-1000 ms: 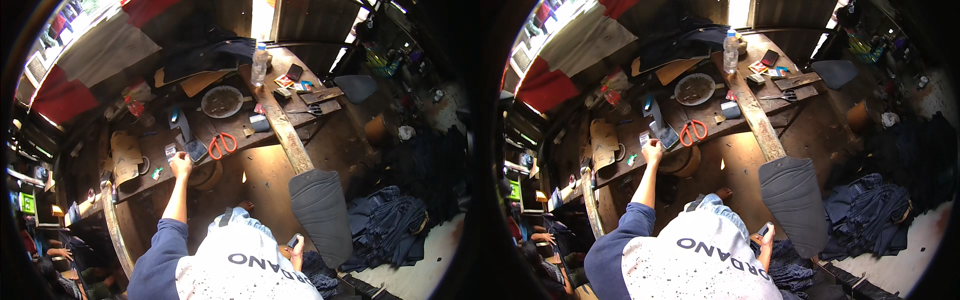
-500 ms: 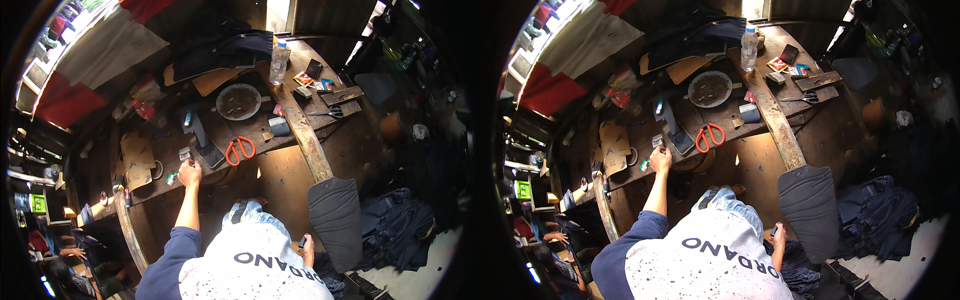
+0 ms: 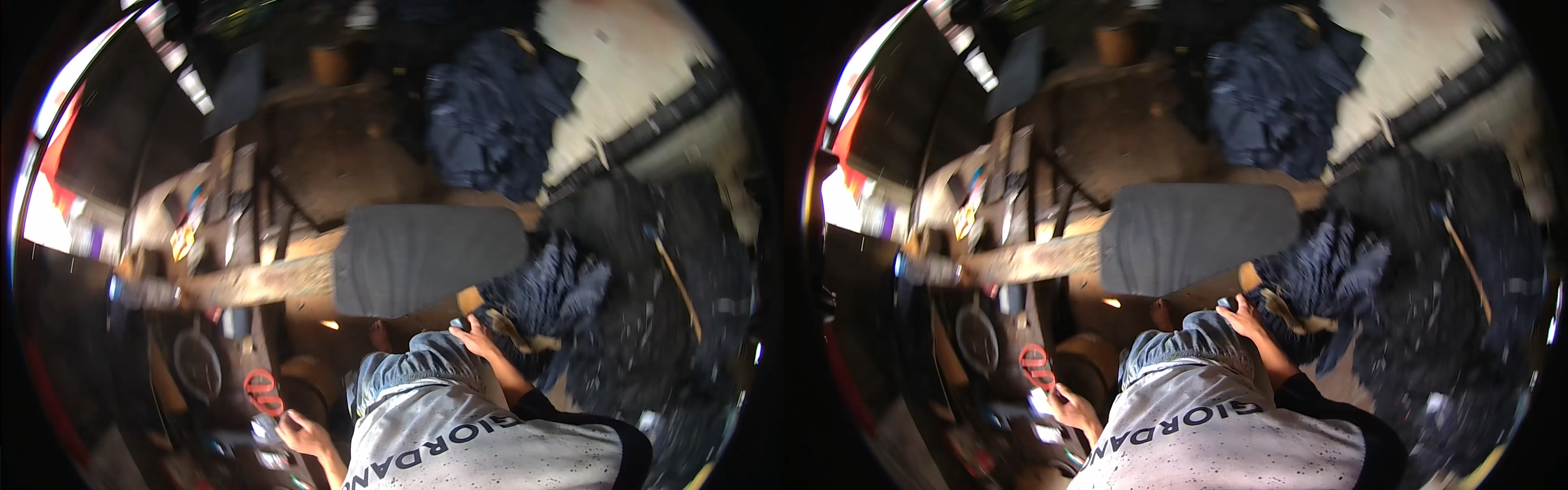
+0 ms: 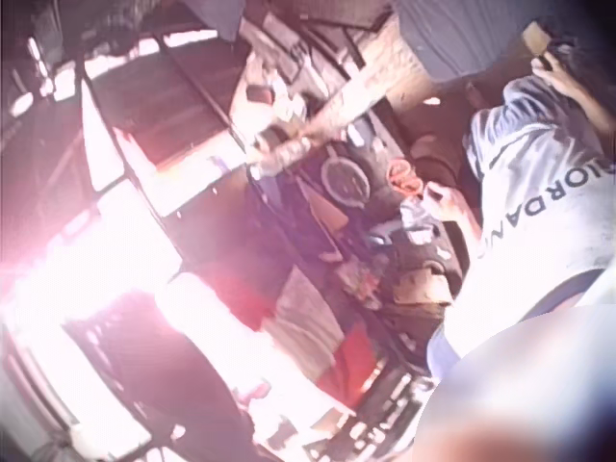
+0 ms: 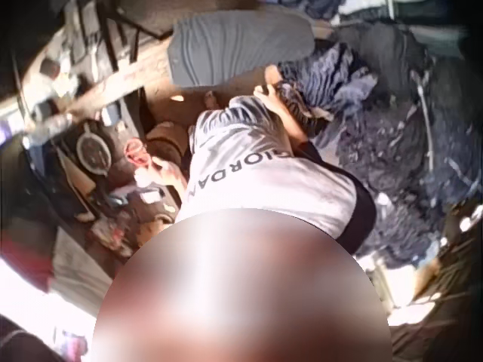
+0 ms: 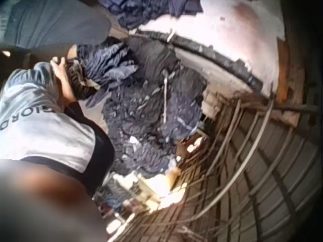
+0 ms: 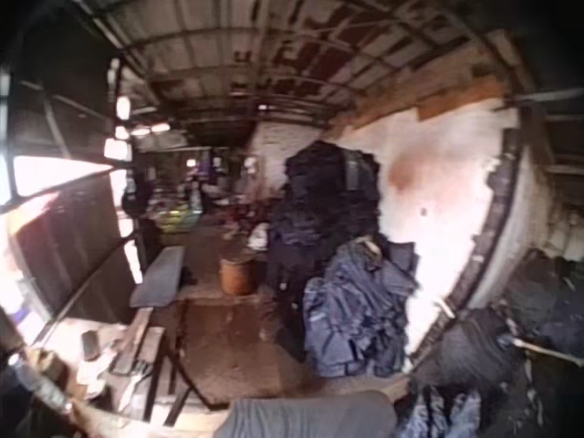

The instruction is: The person picks up a pair of denim shorts, uses a small stone to rub the fabric surface, then uses a knife to scrape the waistband area. The person continues rubbing the shorts with the stone and places the finished item on a pile.

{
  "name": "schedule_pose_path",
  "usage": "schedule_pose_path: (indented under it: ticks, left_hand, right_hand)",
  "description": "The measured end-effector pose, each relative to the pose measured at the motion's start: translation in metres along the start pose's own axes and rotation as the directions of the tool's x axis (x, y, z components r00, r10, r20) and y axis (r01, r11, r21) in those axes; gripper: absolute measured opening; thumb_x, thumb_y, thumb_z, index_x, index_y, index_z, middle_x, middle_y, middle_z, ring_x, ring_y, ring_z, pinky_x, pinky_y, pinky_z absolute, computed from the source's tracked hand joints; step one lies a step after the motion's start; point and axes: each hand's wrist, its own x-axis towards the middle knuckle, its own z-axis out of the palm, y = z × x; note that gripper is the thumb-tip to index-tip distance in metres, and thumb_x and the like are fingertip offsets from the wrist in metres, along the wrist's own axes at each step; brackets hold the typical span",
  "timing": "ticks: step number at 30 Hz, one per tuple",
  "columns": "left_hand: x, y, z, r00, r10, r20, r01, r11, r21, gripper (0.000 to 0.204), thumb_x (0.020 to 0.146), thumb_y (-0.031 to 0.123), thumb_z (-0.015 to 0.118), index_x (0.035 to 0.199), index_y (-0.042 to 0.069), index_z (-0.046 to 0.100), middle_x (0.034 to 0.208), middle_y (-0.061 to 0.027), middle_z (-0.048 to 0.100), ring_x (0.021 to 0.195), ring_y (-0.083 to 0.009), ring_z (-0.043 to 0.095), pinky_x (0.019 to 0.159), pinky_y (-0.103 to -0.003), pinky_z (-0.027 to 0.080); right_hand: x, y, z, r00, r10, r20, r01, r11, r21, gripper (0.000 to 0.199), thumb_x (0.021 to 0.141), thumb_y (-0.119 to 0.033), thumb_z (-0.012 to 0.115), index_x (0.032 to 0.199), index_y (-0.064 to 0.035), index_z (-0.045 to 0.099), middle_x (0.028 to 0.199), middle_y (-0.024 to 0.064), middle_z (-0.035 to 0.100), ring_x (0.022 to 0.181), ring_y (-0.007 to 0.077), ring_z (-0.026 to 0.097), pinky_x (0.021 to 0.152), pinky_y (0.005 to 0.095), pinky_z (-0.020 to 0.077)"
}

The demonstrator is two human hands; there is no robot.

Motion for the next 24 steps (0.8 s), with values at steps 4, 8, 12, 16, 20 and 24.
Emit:
schedule_pose_path:
  ticks: [4,8,12,16,20,24]
  left_hand:
    - [-0.005,0.075,0.053,0.881,0.309,0.358,-0.109,0.869,-0.483,0.013,0.093,0.010,0.064,0.093,-0.003,0.067,0.083,-0.0141,0.057,0.071,-0.0239,0.058,0.063,-0.034,0.048]
    - [-0.012,0.146,0.104,0.425,0.659,0.621,-0.152,0.728,-0.669,0.008,0.089,0.007,0.066,0.091,-0.001,0.067,0.077,-0.0150,0.059,0.064,-0.0288,0.059,0.061,-0.036,0.049]
    - [-0.044,0.214,0.154,-0.190,0.746,0.638,-0.324,0.566,-0.758,0.019,0.091,0.016,0.067,0.098,-0.001,0.071,0.089,-0.0189,0.072,0.078,-0.0288,0.072,0.071,-0.037,0.056]
    - [-0.109,0.256,0.212,-0.411,0.617,0.671,-0.269,0.621,-0.736,0.022,0.093,0.024,0.063,0.104,0.006,0.071,0.091,-0.0169,0.073,0.080,-0.0319,0.073,0.071,-0.041,0.057]
    - [-0.180,0.276,0.266,-0.626,0.464,0.628,-0.306,0.594,-0.744,0.024,0.093,0.023,0.065,0.114,0.011,0.067,0.109,-0.0127,0.069,0.091,-0.0256,0.072,0.076,-0.037,0.060]
    - [-0.253,0.296,0.286,-0.745,0.003,0.668,-0.241,0.932,-0.272,0.057,0.085,0.027,0.073,0.135,0.013,0.051,0.127,-0.0142,0.059,0.106,-0.0246,0.066,0.082,-0.035,0.059]
  right_hand:
    - [-0.023,0.035,-0.011,0.927,-0.093,-0.363,0.205,0.937,0.285,0.082,0.088,-0.050,0.071,0.145,0.0013,0.041,0.146,0.0273,0.045,0.136,0.0375,0.044,0.111,0.0425,0.0360]
    - [-0.039,0.072,-0.027,0.681,0.044,-0.731,0.398,0.816,0.420,0.046,0.092,-0.031,0.073,0.119,0.0006,0.053,0.102,0.0142,0.059,0.088,0.0246,0.059,0.078,0.0376,0.0490]
    - [-0.052,0.121,-0.057,0.461,0.245,-0.853,0.580,0.644,0.499,0.032,0.096,-0.020,0.070,0.115,-0.0022,0.052,0.099,0.0039,0.052,0.080,0.0119,0.053,0.066,0.0266,0.0450]
    - [-0.046,0.169,-0.106,0.323,0.522,-0.790,0.623,0.511,0.592,0.032,0.098,-0.025,0.066,0.112,0.0002,0.054,0.101,0.0045,0.055,0.089,0.0140,0.051,0.081,0.0291,0.0437]
    - [-0.023,0.199,-0.169,0.317,0.634,-0.705,0.667,0.380,0.641,0.037,0.099,-0.032,0.063,0.113,0.0007,0.053,0.107,0.0064,0.057,0.098,0.0148,0.051,0.090,0.0297,0.0412]
    - [0.012,0.225,-0.228,0.375,0.623,-0.687,0.712,0.282,0.644,0.040,0.100,-0.035,0.062,0.117,0.0000,0.054,0.110,0.0073,0.058,0.103,0.0162,0.052,0.093,0.0297,0.0405]
